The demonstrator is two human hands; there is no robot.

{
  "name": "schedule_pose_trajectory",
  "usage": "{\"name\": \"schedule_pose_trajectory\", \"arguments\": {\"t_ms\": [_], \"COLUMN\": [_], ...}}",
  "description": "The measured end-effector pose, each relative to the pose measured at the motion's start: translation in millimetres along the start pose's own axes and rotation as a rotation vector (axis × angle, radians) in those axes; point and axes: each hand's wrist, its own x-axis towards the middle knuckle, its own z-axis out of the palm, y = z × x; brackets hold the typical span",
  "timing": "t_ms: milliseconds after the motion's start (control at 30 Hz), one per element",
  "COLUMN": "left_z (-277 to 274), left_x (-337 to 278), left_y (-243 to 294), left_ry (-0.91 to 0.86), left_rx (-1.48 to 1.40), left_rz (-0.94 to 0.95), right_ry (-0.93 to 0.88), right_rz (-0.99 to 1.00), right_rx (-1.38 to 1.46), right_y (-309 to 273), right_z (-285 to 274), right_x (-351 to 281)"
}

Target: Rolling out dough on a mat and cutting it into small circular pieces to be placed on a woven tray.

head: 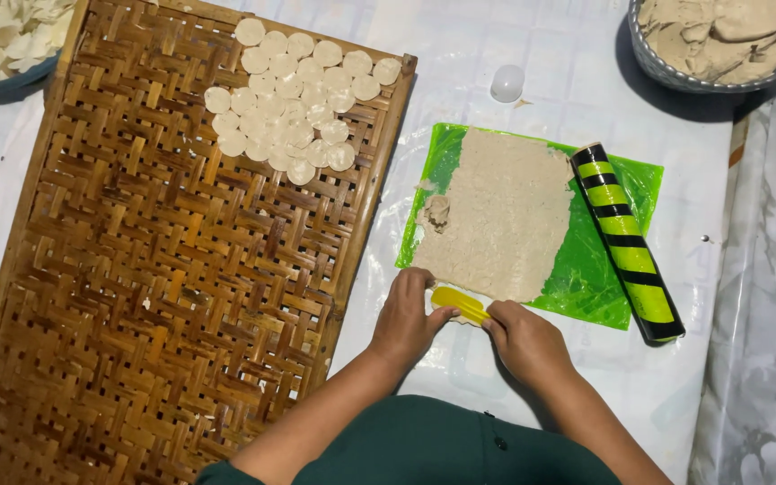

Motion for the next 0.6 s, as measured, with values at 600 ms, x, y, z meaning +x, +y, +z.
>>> {"name": "schedule_pose_trajectory", "arguments": {"t_ms": [600], "left_z": [-20.0], "left_x": [20.9], "left_y": [-4.0], "left_ry": [0.075], "left_rx": [-0.078], "left_rz": [0.034], "right_ry": [0.724], "right_rz": [0.208], "right_rx": [-0.023], "right_y": [204.6], "right_z": [-74.7], "right_x": [41.6]}}
